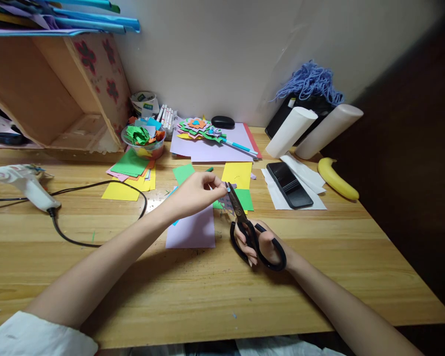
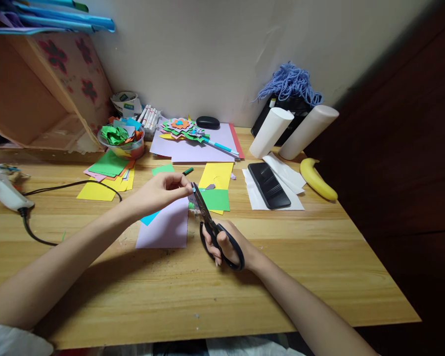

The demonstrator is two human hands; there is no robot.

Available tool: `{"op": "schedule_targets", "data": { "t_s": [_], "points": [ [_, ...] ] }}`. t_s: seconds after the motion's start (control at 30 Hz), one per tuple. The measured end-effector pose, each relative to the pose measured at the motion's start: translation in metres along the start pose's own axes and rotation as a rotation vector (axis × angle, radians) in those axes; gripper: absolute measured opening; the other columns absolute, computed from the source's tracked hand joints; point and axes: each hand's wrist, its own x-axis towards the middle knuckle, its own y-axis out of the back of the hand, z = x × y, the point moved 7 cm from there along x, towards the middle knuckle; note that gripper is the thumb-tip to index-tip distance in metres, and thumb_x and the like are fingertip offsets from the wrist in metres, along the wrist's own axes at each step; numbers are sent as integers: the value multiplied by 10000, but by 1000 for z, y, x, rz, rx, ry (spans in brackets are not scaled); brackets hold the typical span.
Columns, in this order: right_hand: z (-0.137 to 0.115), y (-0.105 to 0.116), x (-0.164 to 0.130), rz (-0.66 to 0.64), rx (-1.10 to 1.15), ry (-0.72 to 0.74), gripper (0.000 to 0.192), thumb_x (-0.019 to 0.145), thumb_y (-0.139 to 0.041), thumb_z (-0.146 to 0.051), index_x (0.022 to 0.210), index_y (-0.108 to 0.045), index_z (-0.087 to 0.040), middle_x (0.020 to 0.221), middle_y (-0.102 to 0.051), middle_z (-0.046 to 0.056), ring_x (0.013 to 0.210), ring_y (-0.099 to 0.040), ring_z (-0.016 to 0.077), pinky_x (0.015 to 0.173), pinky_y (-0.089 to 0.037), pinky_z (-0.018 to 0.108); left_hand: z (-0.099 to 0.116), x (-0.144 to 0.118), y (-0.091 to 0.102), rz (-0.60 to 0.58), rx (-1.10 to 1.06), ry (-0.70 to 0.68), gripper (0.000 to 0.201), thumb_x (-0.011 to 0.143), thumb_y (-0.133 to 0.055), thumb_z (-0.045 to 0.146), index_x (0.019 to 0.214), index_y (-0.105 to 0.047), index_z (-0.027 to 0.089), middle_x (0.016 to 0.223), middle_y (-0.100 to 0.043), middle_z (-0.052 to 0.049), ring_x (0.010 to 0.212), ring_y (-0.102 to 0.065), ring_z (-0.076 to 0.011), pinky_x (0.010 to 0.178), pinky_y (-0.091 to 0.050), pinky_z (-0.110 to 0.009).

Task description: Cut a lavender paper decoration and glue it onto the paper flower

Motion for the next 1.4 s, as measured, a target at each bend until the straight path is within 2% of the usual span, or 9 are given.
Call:
{"op": "schedule_targets", "data": {
  "t_s": [0.3, 0.6, 0.77, 0.87, 1.0, 1.1, 1.2, 1.4],
  "points": [
    [2, 1, 2, 0, 27, -11, 698, 538, -436, -866, 707, -425, -190, 457, -403, -87, 315, -351, 54, 311, -375, 185, 1, 1, -2, -7, -21, 0, 175, 736, -559, 319, 712, -594, 149, 704, -593, -14, 679, -536, -138, 646, -381, -267],
    [-10, -5, 2, 32, 18, -51, 683, 517, -505, -844, 679, -433, -185, 441, -402, -87, 305, -334, 46, 301, -360, 175, 0, 0, -2, -24, -37, 0, 152, 731, -559, 302, 704, -586, 155, 699, -579, 2, 676, -524, -127, 662, -385, -268],
    [-7, -1, 2, 51, 41, -36, 677, 519, -509, -841, 672, -424, -186, 434, -402, -88, 290, -339, 46, 293, -363, 174, 6, -1, 5, -33, -44, 1, 172, 716, -583, 318, 692, -596, 148, 685, -589, 0, 670, -537, -128, 655, -393, -262],
    [-6, 10, 5, 109, 98, 34, 658, 557, -495, -833, 684, -422, -192, 422, -400, -93, 279, -365, 57, 300, -389, 182, -1, 4, 16, 37, -24, -1, 198, 708, -603, 343, 702, -618, 146, 714, -631, -20, 676, -557, -133, 634, -399, -252],
    [-8, 23, 10, 197, 174, 39, 661, 561, -454, -853, 657, -401, -202, 386, -390, -96, 257, -372, 66, 287, -388, 183, -25, 17, 30, 228, 160, -24, 212, 705, -605, 351, 678, -636, 143, 686, -643, -41, 619, -549, -134, 572, -368, -250],
    [-10, 32, 11, 309, 168, 4, 627, 629, -435, -828, 655, -403, -202, 377, -383, -98, 254, -367, 67, 287, -385, 179, -42, 24, 24, 230, 245, -39, 220, 730, -572, 346, 679, -648, 146, 680, -659, -60, 602, -557, -149, 547, -356, -256],
    [-18, 40, 7, 450, 58, 23, 538, 738, -471, -721, 650, -418, -193, 382, -383, -94, 276, -378, 61, 302, -364, 158, -46, 24, 17, 250, 296, -63, 220, 755, -546, 331, 722, -671, 153, 730, -685, -76, 645, -577, -171, 586, -370, -270],
    [-23, 41, 5, 490, 1, 29, 502, 780, -460, -676, 641, -419, -196, 389, -380, -87, 286, -372, 69, 303, -348, 170, -45, 23, 6, 177, 259, -96, 272, 814, -480, 331, 848, -699, 172, 889, -713, -105, 799, -619, -226, 707, -405, -301]
  ]
}}
